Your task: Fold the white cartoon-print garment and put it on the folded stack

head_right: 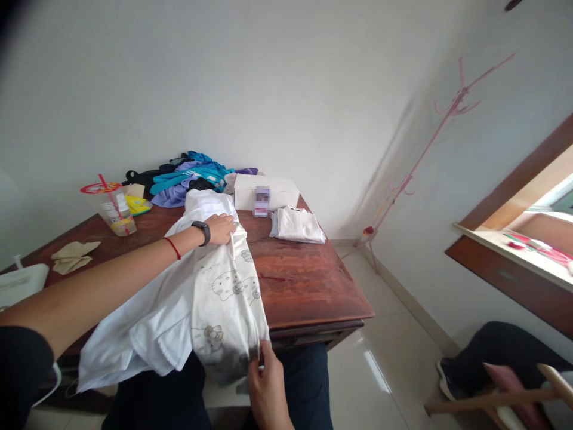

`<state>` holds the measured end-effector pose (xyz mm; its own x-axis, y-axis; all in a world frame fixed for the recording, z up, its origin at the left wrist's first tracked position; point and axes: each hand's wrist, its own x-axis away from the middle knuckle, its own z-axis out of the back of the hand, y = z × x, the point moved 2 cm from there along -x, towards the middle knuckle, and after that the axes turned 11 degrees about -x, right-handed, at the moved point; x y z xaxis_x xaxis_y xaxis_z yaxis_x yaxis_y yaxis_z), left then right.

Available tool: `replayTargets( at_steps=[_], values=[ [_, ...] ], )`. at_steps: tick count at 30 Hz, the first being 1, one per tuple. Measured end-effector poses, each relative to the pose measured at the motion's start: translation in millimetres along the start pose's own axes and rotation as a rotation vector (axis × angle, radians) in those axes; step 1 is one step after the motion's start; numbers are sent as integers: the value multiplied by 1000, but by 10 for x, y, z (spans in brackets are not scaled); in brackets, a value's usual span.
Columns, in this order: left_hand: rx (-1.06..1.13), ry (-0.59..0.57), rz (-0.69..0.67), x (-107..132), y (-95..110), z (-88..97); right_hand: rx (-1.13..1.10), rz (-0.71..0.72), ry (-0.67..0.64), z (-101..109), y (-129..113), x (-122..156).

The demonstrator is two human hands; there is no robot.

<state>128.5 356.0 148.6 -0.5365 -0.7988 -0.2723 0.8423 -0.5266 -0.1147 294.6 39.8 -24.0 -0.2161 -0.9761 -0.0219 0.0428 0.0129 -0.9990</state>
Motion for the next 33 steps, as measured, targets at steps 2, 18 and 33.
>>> replayTargets(
  at_steps=[2,18,33],
  values=[
    [-53,-39,-76,40,80,-121,-46,-16,34,37,147,19],
    [28,63,-57,165,274,-43,-37,39,84,9,622,208],
    [285,45,47,187,-42,-227,27,158,311,154,997,200]
  ],
)
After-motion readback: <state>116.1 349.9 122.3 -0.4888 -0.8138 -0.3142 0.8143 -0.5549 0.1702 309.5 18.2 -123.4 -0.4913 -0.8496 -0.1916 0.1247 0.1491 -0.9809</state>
